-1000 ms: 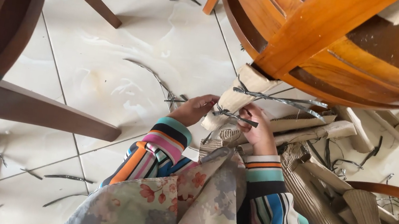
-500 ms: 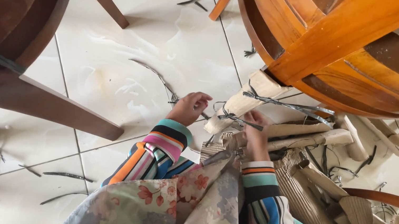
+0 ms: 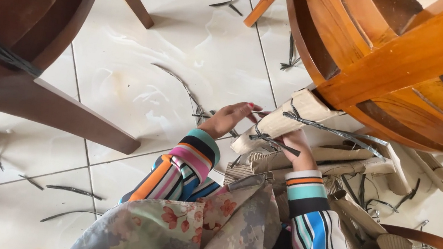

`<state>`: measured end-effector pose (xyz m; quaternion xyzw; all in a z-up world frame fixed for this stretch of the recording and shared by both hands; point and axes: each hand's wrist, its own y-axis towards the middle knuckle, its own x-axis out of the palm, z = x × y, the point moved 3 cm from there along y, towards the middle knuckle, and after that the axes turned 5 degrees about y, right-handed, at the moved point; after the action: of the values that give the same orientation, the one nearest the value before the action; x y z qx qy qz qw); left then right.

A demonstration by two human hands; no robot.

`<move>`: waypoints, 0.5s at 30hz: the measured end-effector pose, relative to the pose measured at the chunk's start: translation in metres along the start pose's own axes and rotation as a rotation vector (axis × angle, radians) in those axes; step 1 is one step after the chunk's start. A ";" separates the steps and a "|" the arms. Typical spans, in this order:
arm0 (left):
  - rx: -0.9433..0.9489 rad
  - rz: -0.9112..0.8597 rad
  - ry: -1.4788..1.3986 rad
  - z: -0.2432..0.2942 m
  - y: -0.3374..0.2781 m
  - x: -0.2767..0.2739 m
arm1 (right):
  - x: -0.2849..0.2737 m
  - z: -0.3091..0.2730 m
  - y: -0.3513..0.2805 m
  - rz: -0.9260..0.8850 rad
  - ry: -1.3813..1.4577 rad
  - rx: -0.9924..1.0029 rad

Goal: Wrapping wooden chair legs with protective cardboard and securing them with plastic ties for transport.

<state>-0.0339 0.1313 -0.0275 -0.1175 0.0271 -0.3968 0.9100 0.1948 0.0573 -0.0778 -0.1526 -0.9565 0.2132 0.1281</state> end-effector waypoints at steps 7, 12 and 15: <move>0.003 0.125 0.371 -0.029 -0.009 -0.018 | -0.016 0.030 -0.004 0.120 -0.002 -0.066; -0.169 -0.131 0.666 -0.096 -0.012 -0.010 | -0.007 0.040 -0.052 0.200 -0.803 -0.318; -0.167 -0.303 0.853 -0.106 -0.009 0.006 | 0.028 0.037 -0.096 0.227 -0.920 -0.356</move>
<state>-0.0519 0.1006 -0.1277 -0.0193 0.4137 -0.5345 0.7367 0.1351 -0.0296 -0.0627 -0.1655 -0.9128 0.1046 -0.3584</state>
